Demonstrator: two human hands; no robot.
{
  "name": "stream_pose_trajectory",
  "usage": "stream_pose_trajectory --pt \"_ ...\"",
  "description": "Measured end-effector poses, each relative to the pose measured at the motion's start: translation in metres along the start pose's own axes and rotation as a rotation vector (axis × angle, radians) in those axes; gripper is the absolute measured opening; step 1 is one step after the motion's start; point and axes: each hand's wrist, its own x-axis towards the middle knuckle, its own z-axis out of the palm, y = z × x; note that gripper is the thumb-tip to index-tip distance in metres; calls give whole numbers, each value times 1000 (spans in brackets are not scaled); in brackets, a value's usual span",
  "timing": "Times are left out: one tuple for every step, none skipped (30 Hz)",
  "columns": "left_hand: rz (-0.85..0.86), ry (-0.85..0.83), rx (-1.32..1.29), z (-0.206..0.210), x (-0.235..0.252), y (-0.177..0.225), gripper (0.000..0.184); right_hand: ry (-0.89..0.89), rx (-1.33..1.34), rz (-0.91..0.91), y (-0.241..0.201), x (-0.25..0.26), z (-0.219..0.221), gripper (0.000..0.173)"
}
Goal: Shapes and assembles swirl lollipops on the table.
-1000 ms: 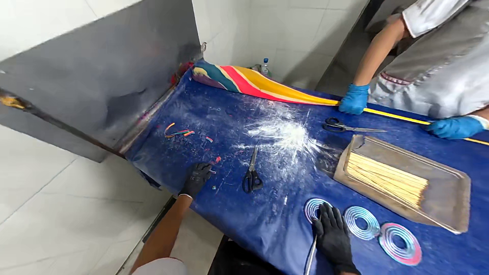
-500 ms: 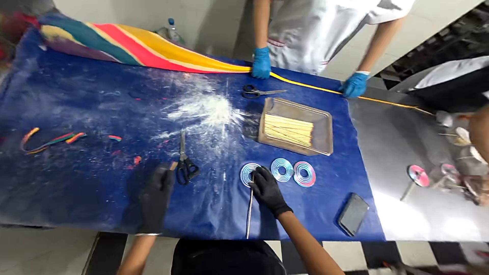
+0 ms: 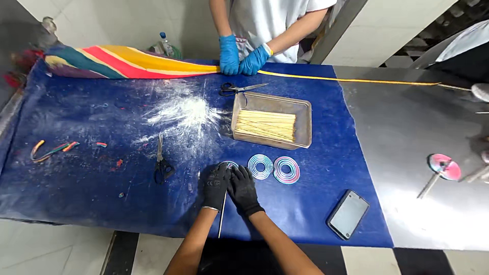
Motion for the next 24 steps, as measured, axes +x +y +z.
stream_pose_trajectory --pt "-24 -25 22 -2 0 3 38 -6 13 2 1 -1 0 48" --pt "-30 -31 33 -2 -1 5 38 -12 32 1 2 -1 -1 47" --pt "-30 -32 41 -3 -3 8 37 -12 54 -1 4 -1 -1 46" --pt "-23 -24 48 -2 -3 9 36 -6 78 0 6 -1 -1 46" --pt "-11 -18 57 -2 -4 10 35 4 105 2 8 0 -1 47" --pt "-8 -19 63 -1 -4 10 35 18 126 2 9 0 -1 47" --pt "-9 -20 70 0 -5 10 34 30 138 -1 10 1 -1 47" --pt "-15 -24 78 1 -5 11 34 35 139 -9 12 2 -1 49" --pt "-31 -37 83 1 -5 12 34 30 139 -19 13 3 -1 51" --pt "-47 -49 89 1 -5 13 33 9 133 -28 14 5 -3 54" --pt "-64 -59 91 0 -4 14 33 -28 119 -41 14 9 -6 59" --pt "-73 -64 79 -1 -3 15 33 -65 103 -60 15 13 -9 63" --pt "-75 -63 47 -2 -3 14 32 -94 86 -78 16 16 -11 64" --pt "-75 -61 -5 -5 -3 14 32 -117 70 -88 17 18 -12 64" --pt "-79 -60 -71 -8 -5 12 33 -129 58 -94 17 19 -13 64" --pt "-81 -50 -130 -10 -8 8 35 -140 46 -92 17 20 -14 64" --pt "-77 -42 -169 -11 -14 3 40 -151 38 -83 16 19 -15 65" --pt "-59 -22 -187 -12 -23 -3 44 -149 32 -74 16 18 -15 64" --pt "-39 11 -194 -11 -32 -10 45 -141 22 -70 15 17 -14 65" --pt "-30 36 -197 -11 -39 -16 43 -133 12 -70 16 17 -12 67" --pt "-17 60 -198 -9 -43 -22 40 -123 3 -74 17 16 -10 69" --pt "-5 64 -198 -9 -45 -25 38 -118 -3 -81 18 16 -9 71" --pt "13 60 -188 -8 -46 -26 35 -114 -3 -87 18 15 -8 72" --pt "29 47 -173 -8 -45 -27 34 -119 -2 -97 19 14 -8 73"
